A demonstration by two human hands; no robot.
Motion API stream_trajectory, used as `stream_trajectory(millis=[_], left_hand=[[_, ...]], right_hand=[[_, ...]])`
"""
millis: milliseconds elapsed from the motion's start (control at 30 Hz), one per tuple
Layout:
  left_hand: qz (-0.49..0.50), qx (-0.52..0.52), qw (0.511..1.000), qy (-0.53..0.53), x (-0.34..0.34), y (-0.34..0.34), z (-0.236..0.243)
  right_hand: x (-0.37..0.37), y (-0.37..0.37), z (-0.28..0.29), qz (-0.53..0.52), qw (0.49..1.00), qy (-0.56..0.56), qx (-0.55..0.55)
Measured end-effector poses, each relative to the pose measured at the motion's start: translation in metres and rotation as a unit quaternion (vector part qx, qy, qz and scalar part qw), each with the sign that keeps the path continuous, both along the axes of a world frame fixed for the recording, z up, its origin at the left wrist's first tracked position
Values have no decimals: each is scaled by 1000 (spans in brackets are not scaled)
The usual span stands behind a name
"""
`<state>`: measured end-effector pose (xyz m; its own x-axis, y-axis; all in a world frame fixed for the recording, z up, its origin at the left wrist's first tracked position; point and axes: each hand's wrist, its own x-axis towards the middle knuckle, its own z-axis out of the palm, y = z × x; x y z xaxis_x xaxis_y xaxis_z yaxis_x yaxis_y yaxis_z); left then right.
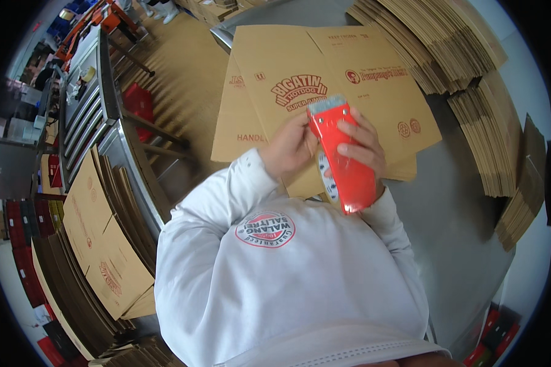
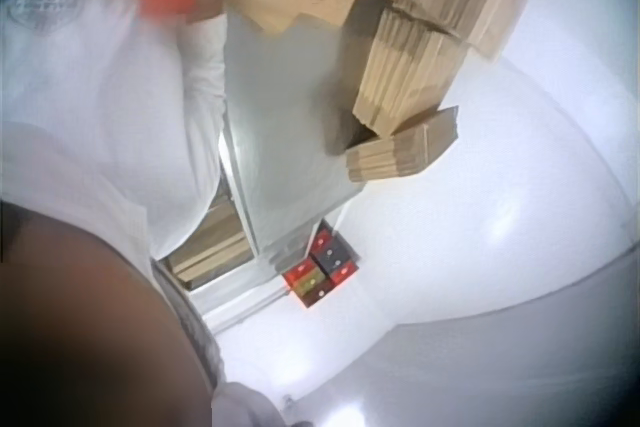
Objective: The person repeatedly picks up flat cardboard boxes, folds the flaps, and seals them with packing tape using a handheld dispenser. The person then stacks the sealed boxes on the table and later removes a plastic strap from a stack of boxes.
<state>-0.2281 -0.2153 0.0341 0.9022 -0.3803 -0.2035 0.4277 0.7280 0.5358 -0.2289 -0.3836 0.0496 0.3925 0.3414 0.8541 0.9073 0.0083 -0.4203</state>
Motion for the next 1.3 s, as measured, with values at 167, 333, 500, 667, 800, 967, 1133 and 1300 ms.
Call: stream_trajectory(millis=[167, 333, 500, 667, 800, 967, 1133, 1300], left_hand=[[84, 217, 970, -72, 79, 8, 32], [222, 488, 816, -217, 222, 121, 9], [68, 888, 417, -181, 209, 98, -77], [349, 879, 293, -144, 197, 110, -134], [103, 861, 351, -352, 149, 74, -131], [-10, 818, 340, -463, 49, 12, -120], [28, 808, 375, -454, 41, 11, -123], [5, 802, 354, -481, -3, 7, -94]], right_hand=[[6, -6, -13, -29, 996, 80, -15], [-17, -47, -47, 43, 970, 230, -66], [-19, -43, -60, 23, 921, 369, -124], [-1, -28, -32, 37, 849, 501, -165], [29, -18, -29, 99, 770, 623, -93], [89, -10, -98, 21, 724, 683, -88], [90, -25, -104, 17, 663, 746, -58], [32, -88, -124, 17, 679, 734, 14]])
